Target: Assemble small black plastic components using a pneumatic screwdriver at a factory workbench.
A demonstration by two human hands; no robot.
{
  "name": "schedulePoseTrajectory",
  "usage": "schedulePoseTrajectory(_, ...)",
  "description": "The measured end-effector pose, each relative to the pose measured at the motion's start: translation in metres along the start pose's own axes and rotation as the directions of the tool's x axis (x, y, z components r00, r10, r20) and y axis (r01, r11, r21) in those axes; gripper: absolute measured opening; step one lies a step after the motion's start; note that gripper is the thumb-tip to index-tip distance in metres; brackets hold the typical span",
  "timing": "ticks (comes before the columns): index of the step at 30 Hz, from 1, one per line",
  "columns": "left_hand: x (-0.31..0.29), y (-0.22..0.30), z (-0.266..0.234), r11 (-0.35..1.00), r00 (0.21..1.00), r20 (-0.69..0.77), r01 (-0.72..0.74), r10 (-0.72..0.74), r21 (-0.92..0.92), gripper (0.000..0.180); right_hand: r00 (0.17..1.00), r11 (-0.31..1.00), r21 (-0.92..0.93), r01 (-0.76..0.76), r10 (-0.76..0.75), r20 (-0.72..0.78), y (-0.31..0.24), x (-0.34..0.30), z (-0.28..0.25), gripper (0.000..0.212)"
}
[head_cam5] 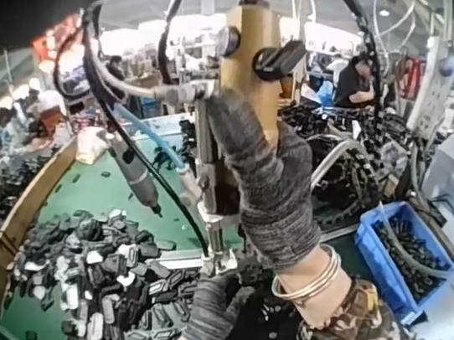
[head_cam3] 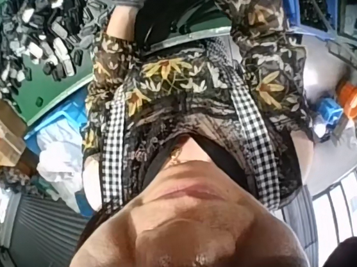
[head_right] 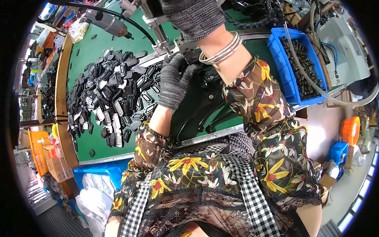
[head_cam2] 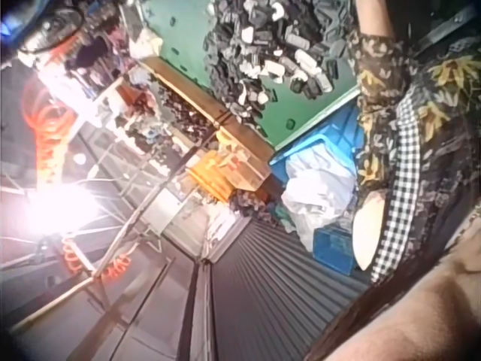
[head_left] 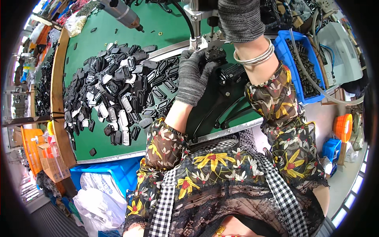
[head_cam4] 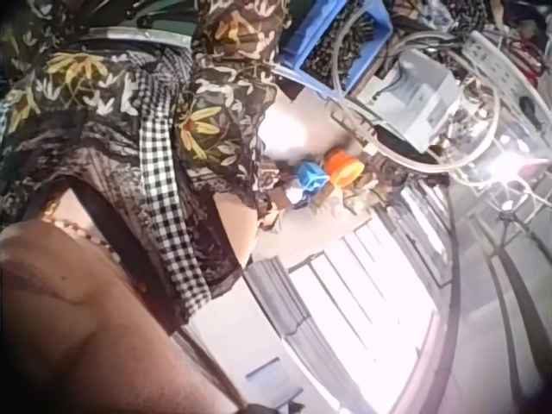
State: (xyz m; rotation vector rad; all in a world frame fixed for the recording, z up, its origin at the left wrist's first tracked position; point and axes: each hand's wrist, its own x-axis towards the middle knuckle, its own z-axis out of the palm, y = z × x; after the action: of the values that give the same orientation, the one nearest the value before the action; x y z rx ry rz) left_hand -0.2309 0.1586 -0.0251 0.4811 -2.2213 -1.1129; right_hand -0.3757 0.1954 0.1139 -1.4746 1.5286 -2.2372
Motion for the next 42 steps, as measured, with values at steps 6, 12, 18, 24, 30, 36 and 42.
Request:
schedulePoseTrajectory(6,0.000,-0.006,0.004,0.988,0.990,-0.043,-0.134,0.138,0.076,0.027,1.000,1.000,-0.008,0.000,0.000,0.002,-0.003,-0.002,0.000,0.036)
schedulePoseTrajectory(12,-0.001,-0.005,0.006,0.996,0.992,-0.089,-0.086,0.085,-0.004,0.028,1.000,1.000,-0.015,0.016,-0.016,0.008,0.001,-0.002,0.002,0.036)
schedulePoseTrajectory(18,0.000,-0.008,0.007,0.990,0.996,-0.011,-0.083,0.085,0.117,0.032,0.999,0.999,-0.020,0.033,-0.034,-0.010,-0.003,-0.004,0.000,0.036)
schedulePoseTrajectory(24,-0.002,-0.014,0.024,0.924,0.967,-0.219,0.042,-0.134,-0.381,0.038,0.999,0.999,0.016,0.040,-0.040,-0.016,-0.003,-0.003,0.000,0.035)
schedulePoseTrajectory(30,0.023,0.006,0.008,0.991,0.992,-0.079,0.106,-0.100,0.082,0.046,0.989,0.990,-0.070,0.122,-0.127,-0.077,-0.009,0.020,-0.036,0.035)
schedulePoseTrajectory(36,-0.030,0.059,0.024,0.984,1.000,-0.011,0.006,-0.004,0.180,0.060,0.589,0.457,-0.705,0.543,-0.805,-0.069,-0.051,0.016,-0.069,0.026)
schedulePoseTrajectory(42,-0.030,0.028,0.028,0.975,0.987,0.020,0.152,-0.157,0.160,0.043,0.942,0.674,-0.707,0.211,0.053,0.332,0.002,-0.009,0.038,0.056)
